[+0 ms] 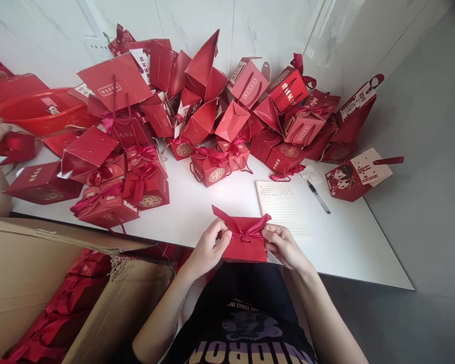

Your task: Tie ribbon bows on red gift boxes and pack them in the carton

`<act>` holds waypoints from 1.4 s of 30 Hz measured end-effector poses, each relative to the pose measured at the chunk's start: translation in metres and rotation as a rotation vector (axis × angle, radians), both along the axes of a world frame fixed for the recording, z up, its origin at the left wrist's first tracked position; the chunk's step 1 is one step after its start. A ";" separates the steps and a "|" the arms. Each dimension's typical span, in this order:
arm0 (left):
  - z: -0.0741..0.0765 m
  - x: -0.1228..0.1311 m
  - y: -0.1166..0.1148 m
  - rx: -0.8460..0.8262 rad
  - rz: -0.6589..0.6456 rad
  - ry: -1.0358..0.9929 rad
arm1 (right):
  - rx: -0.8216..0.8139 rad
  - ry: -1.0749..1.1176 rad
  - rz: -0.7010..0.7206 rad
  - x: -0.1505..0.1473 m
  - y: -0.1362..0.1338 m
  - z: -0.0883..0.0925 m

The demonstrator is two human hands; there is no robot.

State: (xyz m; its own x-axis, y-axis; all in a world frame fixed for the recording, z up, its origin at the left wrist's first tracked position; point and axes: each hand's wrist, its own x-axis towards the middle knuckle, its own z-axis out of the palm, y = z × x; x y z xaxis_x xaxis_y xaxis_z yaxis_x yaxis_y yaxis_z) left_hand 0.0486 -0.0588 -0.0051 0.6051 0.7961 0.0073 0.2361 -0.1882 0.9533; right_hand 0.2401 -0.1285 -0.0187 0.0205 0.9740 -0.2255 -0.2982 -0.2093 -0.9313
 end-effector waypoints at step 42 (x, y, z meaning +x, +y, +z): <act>0.012 -0.009 0.029 0.252 0.121 0.074 | 0.036 -0.612 0.258 -0.069 -0.016 0.025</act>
